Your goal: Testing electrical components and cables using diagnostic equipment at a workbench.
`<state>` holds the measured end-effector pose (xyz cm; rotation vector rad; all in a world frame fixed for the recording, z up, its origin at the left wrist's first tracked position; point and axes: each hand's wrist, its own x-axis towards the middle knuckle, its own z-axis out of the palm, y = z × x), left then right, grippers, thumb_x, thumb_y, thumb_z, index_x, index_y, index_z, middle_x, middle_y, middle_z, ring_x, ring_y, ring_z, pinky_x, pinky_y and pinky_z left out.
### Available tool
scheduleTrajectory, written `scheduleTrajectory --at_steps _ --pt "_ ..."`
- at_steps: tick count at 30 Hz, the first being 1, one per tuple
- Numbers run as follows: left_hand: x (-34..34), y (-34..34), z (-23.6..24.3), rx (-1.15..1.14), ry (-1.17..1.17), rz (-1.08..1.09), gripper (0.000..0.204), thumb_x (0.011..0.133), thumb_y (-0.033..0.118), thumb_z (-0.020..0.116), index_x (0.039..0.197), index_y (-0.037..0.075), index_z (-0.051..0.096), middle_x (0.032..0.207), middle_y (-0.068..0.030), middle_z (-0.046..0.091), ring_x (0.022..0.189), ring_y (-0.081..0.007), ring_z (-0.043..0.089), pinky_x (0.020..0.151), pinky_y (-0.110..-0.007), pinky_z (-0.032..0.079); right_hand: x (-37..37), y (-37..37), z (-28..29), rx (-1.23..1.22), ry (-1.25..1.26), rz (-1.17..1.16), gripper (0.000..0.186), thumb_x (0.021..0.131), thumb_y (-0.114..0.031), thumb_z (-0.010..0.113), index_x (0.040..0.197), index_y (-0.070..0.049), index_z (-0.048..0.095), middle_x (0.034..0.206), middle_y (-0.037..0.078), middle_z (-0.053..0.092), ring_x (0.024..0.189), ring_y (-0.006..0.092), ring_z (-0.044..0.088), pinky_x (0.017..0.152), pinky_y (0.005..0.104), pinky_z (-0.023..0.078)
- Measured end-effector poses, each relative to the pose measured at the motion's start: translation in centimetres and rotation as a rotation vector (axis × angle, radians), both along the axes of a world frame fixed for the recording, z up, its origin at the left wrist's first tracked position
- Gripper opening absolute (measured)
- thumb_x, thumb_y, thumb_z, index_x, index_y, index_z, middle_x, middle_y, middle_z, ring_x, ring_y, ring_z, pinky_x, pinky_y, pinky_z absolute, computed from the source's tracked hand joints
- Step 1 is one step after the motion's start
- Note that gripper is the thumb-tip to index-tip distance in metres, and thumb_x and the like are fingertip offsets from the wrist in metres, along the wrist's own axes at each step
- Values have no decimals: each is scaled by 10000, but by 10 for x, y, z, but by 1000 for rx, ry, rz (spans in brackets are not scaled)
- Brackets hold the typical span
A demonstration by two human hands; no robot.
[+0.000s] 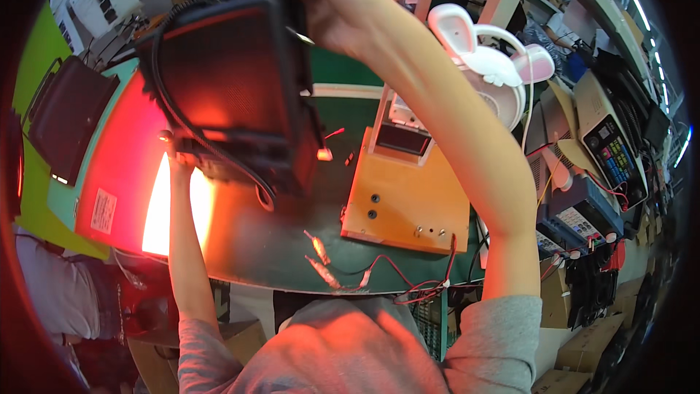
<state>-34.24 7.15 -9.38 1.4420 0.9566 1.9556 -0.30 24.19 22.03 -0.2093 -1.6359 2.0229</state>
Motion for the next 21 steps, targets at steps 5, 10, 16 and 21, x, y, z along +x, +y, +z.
scheduleTrajectory --at_steps 5,10,16,21 --pt "114 4 66 -343 -400 15 865 776 691 480 1370 85 308 1283 -129 466 1045 -283 551 840 -419 485 25 5 -70 -289 -137 -172 150 704 -201 625 754 -80 552 682 41 581 606 143 583 567 300 493" --pt "155 -8 100 -556 -696 1 723 814 652 451 1273 92 450 1219 -121 528 1010 -265 569 820 -420 498 -5 23 -119 -559 -249 -187 205 705 -239 630 813 -101 524 791 68 540 736 179 520 768 434 382" --pt "157 -9 80 -684 -901 102 559 862 548 479 1169 86 550 1107 -105 595 934 -216 600 766 -349 515 -18 28 -155 -497 -550 -174 497 712 -360 659 1086 -71 506 919 93 557 825 256 523 860 507 307" --pt "155 -10 73 -773 -829 70 553 861 542 488 1169 87 549 1083 -98 606 917 -197 603 764 -334 513 -11 40 -144 74 -191 -377 283 795 -183 599 1005 -1 545 891 107 626 792 164 613 684 315 485"
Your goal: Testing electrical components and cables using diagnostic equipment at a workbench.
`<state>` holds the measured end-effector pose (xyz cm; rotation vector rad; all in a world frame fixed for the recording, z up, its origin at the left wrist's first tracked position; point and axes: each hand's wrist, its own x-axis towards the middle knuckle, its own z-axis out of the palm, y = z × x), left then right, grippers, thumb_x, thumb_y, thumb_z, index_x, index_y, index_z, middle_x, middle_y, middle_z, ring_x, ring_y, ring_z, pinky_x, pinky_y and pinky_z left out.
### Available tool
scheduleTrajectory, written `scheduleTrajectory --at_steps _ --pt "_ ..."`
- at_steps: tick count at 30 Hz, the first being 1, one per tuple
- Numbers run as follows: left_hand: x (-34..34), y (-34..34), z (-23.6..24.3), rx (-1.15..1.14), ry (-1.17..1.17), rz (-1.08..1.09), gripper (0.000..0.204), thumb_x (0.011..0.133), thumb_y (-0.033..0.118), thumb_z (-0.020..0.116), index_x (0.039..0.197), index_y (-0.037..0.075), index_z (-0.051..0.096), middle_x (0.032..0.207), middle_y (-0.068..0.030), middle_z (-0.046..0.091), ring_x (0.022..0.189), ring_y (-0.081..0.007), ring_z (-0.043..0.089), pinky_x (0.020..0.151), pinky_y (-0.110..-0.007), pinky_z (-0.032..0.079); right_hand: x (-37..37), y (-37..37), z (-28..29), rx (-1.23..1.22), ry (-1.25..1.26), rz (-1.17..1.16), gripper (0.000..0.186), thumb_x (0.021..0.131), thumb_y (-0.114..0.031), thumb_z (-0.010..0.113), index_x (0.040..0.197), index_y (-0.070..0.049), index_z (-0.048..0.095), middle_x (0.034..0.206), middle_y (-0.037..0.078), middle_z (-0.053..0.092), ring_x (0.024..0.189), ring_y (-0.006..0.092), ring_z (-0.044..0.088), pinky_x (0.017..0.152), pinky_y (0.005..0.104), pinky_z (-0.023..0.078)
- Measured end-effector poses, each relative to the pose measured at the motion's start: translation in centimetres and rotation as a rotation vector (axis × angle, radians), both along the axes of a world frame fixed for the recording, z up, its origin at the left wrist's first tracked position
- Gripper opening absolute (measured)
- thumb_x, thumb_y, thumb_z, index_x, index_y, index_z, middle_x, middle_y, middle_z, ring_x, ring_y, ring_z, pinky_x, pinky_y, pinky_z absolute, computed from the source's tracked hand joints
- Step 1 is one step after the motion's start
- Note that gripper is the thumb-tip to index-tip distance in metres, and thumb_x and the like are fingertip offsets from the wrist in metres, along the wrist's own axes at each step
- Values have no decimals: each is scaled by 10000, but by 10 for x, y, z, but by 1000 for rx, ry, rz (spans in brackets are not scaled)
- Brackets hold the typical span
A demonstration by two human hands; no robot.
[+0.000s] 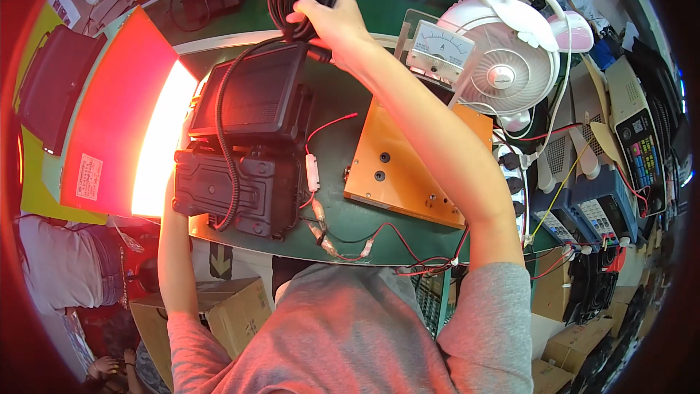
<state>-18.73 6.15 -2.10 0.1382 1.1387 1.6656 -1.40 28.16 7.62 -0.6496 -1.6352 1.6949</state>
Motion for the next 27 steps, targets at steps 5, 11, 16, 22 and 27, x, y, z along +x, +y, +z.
scheduleTrajectory --at_steps 5,11,16,22,27 --pt "-6 -3 0 -47 51 -72 547 861 536 497 1169 87 547 1058 -90 617 900 -178 607 763 -320 510 8 -7 40 686 174 -89 300 850 -263 619 998 -13 546 845 124 660 740 177 634 676 294 520" --pt "-16 0 5 -168 377 -4 554 872 508 495 1186 53 537 1011 -78 629 899 -168 604 787 -305 485 1 -30 66 -50 134 279 319 878 -211 575 1106 4 516 832 117 649 734 154 629 670 288 516" --pt "-17 -11 11 -343 1031 387 440 915 350 489 1194 13 524 1132 -135 551 1052 -240 526 909 -348 390 -27 -11 -6 -580 184 161 288 900 -146 522 1085 67 468 1069 227 537 958 340 599 861 454 525" --pt "120 -66 15 421 2019 41 149 802 88 583 932 19 601 800 -96 559 579 -221 513 628 -292 460 19 -58 -7 -348 -153 171 293 875 -32 451 1146 79 447 1188 223 465 976 297 593 881 373 503" --pt "158 -51 -11 144 2096 -463 380 676 69 575 1054 38 593 862 -80 478 747 -186 545 571 -278 492 97 -111 -7 330 -514 345 272 850 -138 555 1006 84 536 935 112 598 895 216 583 712 339 493"
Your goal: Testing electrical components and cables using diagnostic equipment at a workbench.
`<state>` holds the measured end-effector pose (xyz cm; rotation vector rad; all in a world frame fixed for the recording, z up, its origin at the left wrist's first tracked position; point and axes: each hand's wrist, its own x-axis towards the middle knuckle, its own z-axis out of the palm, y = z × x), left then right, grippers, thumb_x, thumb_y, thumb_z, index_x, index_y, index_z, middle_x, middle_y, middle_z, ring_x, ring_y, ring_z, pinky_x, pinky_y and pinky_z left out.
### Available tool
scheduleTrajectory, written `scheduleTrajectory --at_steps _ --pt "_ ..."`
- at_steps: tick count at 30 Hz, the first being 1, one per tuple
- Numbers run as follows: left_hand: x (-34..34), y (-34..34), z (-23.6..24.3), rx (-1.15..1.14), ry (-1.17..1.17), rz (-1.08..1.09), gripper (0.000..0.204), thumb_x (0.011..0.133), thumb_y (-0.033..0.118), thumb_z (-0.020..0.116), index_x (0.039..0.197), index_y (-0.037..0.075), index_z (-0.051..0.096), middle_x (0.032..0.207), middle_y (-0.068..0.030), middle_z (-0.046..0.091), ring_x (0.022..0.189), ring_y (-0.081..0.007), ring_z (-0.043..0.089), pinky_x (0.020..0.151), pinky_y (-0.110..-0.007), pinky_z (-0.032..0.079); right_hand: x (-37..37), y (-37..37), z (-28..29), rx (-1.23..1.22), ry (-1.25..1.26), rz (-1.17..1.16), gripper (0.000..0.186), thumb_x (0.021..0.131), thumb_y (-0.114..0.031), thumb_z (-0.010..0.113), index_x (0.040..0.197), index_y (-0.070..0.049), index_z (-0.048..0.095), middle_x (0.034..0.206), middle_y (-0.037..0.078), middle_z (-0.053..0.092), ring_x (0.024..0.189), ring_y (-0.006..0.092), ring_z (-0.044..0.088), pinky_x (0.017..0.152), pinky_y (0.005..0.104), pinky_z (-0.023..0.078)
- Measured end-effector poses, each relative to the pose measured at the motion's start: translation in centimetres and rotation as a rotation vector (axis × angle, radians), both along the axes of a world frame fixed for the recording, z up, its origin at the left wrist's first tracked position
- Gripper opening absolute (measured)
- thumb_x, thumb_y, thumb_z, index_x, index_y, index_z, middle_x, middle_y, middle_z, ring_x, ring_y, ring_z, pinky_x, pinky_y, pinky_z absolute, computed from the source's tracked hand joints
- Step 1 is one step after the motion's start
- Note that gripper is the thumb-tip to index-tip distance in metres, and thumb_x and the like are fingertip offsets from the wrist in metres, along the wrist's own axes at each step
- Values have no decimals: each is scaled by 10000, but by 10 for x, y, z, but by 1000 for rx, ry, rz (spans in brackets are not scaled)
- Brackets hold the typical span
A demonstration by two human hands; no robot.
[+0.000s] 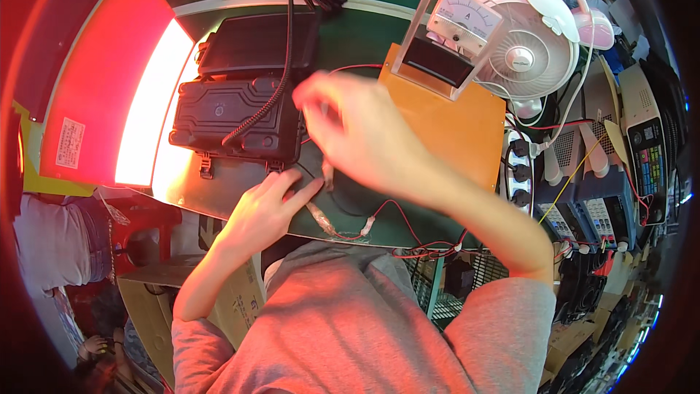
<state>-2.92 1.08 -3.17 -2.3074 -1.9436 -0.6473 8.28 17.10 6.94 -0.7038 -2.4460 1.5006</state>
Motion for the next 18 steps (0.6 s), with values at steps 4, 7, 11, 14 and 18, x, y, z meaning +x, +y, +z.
scheduleTrajectory --at_steps 4,7,11,14,18 --pt "-2 6 -1 -28 -85 -45 344 669 58 577 1011 21 596 852 -82 483 763 -190 559 577 -280 512 39 -50 -26 1044 -135 147 345 726 -257 661 940 7 598 895 103 593 819 220 502 698 375 369" --pt "-4 5 -5 -100 -203 -124 306 671 38 611 976 3 605 844 -88 496 783 -213 577 580 -301 517 46 -68 -49 1205 -180 24 491 725 -291 657 1092 19 557 948 75 563 863 184 478 722 340 358" --pt "-3 -11 -7 -152 -664 101 318 701 2 647 1016 0 601 874 -96 522 793 -257 565 624 -336 502 34 -84 -65 1167 -308 74 571 737 -294 663 1166 44 496 1073 118 541 799 173 558 574 279 479" --pt "4 -14 -2 -118 -581 71 296 717 3 631 1012 0 604 833 -90 525 817 -259 552 683 -338 496 19 -91 -71 1094 -489 -84 612 747 -310 654 1192 63 460 1142 190 518 704 189 618 454 267 504" --pt "5 -12 -12 -43 -477 126 241 711 25 632 949 -6 610 840 -93 518 781 -244 525 673 -330 485 24 -84 -94 1013 -389 -89 637 732 -267 689 1215 61 436 1125 203 524 664 226 625 466 291 504"
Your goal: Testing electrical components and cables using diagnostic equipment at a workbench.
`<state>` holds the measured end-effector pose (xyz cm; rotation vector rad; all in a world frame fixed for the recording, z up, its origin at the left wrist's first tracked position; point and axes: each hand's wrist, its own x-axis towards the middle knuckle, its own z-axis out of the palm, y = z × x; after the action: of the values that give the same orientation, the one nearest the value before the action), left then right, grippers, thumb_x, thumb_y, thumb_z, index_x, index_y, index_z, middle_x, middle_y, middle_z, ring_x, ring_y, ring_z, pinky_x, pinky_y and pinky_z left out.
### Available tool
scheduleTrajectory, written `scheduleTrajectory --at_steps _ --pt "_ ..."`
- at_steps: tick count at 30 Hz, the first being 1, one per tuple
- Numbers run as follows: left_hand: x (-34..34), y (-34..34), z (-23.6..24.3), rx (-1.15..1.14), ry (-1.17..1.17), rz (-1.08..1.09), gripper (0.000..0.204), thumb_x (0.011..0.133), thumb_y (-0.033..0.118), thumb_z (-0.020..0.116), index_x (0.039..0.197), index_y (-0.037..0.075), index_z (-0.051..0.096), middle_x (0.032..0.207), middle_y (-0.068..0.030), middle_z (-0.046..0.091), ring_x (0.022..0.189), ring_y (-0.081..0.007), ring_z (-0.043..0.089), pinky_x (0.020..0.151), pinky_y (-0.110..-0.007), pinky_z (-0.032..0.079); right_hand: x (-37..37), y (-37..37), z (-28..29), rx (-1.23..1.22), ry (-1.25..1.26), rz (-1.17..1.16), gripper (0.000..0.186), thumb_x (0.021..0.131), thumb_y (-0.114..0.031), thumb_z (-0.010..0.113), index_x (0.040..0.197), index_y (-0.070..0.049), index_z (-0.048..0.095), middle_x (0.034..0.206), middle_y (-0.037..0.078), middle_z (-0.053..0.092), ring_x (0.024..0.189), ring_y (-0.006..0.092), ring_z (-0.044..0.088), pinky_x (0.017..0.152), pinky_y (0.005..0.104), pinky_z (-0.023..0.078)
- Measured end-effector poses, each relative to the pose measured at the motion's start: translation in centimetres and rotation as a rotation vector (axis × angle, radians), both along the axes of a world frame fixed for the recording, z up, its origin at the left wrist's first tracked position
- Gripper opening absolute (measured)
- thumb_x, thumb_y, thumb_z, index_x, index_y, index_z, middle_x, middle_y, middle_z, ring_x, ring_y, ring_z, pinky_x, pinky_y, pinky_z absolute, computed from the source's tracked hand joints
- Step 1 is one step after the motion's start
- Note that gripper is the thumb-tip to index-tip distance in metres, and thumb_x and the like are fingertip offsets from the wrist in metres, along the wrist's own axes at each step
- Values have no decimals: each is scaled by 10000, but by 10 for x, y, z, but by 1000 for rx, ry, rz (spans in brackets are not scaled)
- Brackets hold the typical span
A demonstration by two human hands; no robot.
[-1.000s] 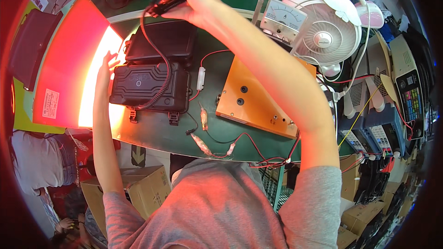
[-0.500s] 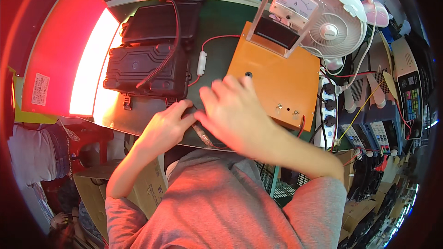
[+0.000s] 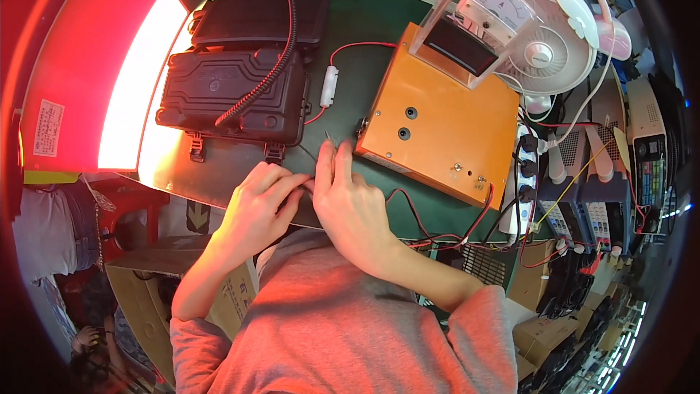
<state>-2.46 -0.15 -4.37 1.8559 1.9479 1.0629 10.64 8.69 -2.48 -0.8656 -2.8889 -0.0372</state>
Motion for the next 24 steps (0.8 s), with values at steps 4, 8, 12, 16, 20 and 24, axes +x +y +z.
scheduleTrajectory --at_steps 4,8,12,16,20,24 --pt "8 0 -4 60 209 108 223 664 24 641 884 -4 618 830 -77 504 780 -218 512 654 -319 483 10 9 3 -93 109 97 556 731 -148 694 1200 43 465 1074 153 537 654 233 613 521 316 507" --pt "14 4 2 59 158 91 288 647 32 641 930 -16 615 845 -76 496 791 -211 509 640 -313 485 16 16 14 -294 409 75 393 746 0 594 1136 11 542 919 99 557 624 177 581 553 276 474" --pt "16 8 -1 54 123 -20 378 666 0 599 1043 -23 599 892 -95 491 796 -217 517 632 -313 490 24 31 46 -1117 500 -98 281 844 14 459 1098 -11 577 861 75 549 727 128 581 669 269 486" --pt "13 15 5 -51 19 -161 386 682 -26 568 1068 -28 594 879 -111 498 785 -238 533 652 -327 492 35 56 58 -1648 607 -174 227 902 -96 477 1073 -13 600 873 8 583 644 37 455 545 193 364" --pt "5 20 1 -45 -64 -199 331 701 -19 577 1031 -36 598 853 -116 511 755 -247 553 641 -330 493 34 52 59 -1587 707 -144 278 902 -187 495 1061 15 601 776 56 594 511 33 358 488 183 289" --pt "7 25 0 80 -196 -108 216 723 -27 629 939 -17 629 868 -114 535 696 -230 563 605 -318 480 33 54 59 -1648 737 -138 272 881 -217 582 1004 22 621 797 72 604 562 48 433 496 190 319"
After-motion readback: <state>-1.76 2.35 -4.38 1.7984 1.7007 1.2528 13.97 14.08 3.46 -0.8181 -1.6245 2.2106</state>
